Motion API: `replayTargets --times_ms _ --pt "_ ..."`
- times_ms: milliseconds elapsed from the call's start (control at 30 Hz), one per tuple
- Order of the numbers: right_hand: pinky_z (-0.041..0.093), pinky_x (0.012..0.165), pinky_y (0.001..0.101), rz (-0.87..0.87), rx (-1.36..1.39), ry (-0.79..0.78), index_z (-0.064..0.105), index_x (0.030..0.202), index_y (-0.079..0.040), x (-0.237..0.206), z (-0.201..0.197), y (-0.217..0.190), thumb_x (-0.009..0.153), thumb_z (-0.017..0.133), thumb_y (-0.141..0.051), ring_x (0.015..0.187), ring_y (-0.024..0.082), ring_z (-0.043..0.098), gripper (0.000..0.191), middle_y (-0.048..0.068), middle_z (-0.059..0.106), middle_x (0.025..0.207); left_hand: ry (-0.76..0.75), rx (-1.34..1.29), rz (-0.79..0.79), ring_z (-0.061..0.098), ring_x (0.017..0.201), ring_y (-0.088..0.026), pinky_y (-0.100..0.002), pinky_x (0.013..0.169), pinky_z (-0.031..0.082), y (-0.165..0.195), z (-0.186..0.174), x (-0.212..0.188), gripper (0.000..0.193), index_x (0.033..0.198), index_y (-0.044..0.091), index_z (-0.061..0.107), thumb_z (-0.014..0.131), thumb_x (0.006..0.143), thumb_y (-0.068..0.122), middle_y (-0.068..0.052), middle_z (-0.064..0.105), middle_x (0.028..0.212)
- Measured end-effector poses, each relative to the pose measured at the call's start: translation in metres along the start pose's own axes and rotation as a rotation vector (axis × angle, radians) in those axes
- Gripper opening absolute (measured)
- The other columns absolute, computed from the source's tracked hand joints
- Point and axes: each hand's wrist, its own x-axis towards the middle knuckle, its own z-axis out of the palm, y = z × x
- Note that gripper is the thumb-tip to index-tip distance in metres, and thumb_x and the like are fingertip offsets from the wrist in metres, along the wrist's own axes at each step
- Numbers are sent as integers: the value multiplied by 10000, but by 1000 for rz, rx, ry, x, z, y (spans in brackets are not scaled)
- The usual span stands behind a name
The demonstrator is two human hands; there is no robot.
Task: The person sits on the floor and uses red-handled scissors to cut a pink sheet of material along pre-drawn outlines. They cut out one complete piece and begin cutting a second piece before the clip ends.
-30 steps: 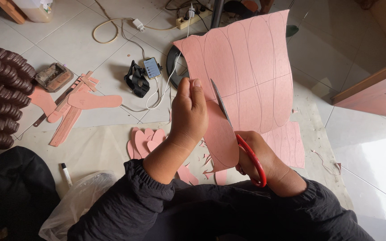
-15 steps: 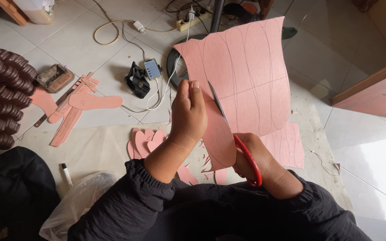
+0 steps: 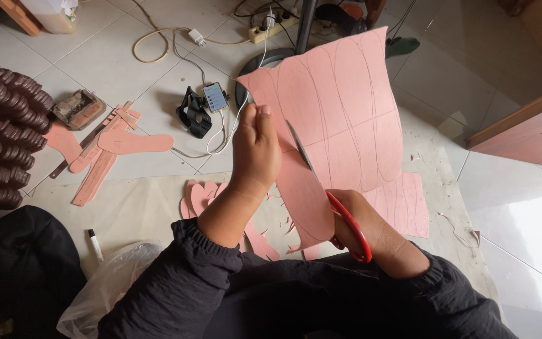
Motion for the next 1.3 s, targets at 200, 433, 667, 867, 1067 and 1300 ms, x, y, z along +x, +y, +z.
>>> replayTargets --times_ms 200,433,667,867,1067,1300 --pt "587 734 304 -527 -111 -71 678 1110 52 11 -9 20 755 809 -286 866 130 706 507 129 802 955 -64 -18 -35 495 601 -222 -358 599 465 5 10 -14 229 936 18 472 416 1069 195 -114 537 680" --pt "609 679 315 -324 -147 -54 707 1034 25 17 -12 23 722 812 -272 764 150 748 444 125 815 867 -109 69 -24 574 573 -242 -365 576 483 12 17 -20 275 957 16 489 416 1093 244 -127 584 668" --pt "609 644 324 -450 -179 -14 693 1003 24 17 -12 20 812 711 -302 698 178 761 378 124 799 814 -93 74 -30 584 578 -273 -372 579 481 10 17 -20 269 974 11 501 413 1088 238 -147 583 667" --pt "597 644 317 -483 -149 15 687 1009 27 14 -6 18 845 688 -246 713 172 748 319 121 794 817 -58 80 -10 597 601 -279 -374 592 487 6 18 -20 264 978 2 506 425 1086 229 -151 605 692" --pt "596 639 310 -406 -163 34 697 986 26 16 -3 19 839 707 -201 706 169 752 270 115 799 807 -43 96 -49 588 593 -298 -385 588 486 1 20 -18 273 974 0 512 434 1087 236 -162 605 686" --pt "612 691 291 -375 -192 47 704 1018 16 21 4 22 857 694 -215 774 156 776 282 104 807 857 -45 104 -65 616 624 -276 -373 612 500 -3 19 -17 281 978 6 520 424 1085 247 -150 627 721"
